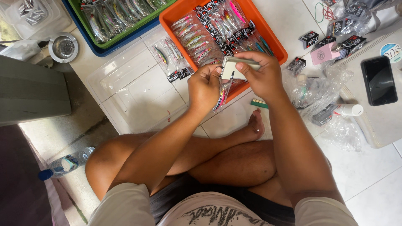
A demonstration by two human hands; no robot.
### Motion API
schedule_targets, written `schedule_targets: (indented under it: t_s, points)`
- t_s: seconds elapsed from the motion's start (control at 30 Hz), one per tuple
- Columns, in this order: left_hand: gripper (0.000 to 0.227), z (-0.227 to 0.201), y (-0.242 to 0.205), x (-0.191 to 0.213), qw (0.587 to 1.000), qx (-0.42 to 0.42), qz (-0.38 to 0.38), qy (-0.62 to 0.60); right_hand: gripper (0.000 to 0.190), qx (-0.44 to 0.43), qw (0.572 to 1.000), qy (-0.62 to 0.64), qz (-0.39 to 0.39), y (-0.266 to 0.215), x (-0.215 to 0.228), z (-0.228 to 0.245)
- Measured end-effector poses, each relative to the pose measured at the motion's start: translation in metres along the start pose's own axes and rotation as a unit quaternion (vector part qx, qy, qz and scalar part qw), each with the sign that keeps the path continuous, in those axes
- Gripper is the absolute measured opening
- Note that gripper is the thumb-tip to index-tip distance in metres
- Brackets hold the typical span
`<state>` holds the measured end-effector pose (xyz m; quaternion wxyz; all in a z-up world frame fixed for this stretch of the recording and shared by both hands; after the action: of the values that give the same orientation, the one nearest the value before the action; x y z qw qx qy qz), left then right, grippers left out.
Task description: The person sorts through bins of fishing lures, selects individual packaged lures, and places them into a cardboard box.
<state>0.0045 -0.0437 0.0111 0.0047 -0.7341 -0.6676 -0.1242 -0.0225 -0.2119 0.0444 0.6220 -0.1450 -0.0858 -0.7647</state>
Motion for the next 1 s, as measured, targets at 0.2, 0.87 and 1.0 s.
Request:
schedule_targets:
  t_s: [0.2, 0.87, 1.0]
  points:
    - [0.015, 0.005, 0.0, -0.007, 0.997, 0.008, 0.009, -0.077, 0.02, -0.061, 0.997, 0.045, 0.015, 0.0, 0.004, 0.0]
    - [0.023, 0.041, 0.018, 0.011, 0.99, 0.026, 0.008, -0.135, 0.035, -0.198, 0.842, 0.461, -0.198, 0.012, 0.079, -0.041]
    - [0.046, 0.043, 0.022, 0.013, 0.984, -0.037, 0.019, -0.173, 0.04, -0.198, 0.761, 0.548, -0.285, 0.01, 0.086, -0.042]
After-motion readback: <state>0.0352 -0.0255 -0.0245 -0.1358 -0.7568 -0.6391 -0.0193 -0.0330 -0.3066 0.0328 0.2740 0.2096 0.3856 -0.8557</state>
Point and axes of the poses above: each hand's wrist, its own y-axis towards the middle knuckle, its own x-axis out of the back of the hand, z = x × y, the point moved 5 cm from there along y, towards the middle knuckle, and after that the axes turned 14 degrees about -x, right-handed, at the moved point
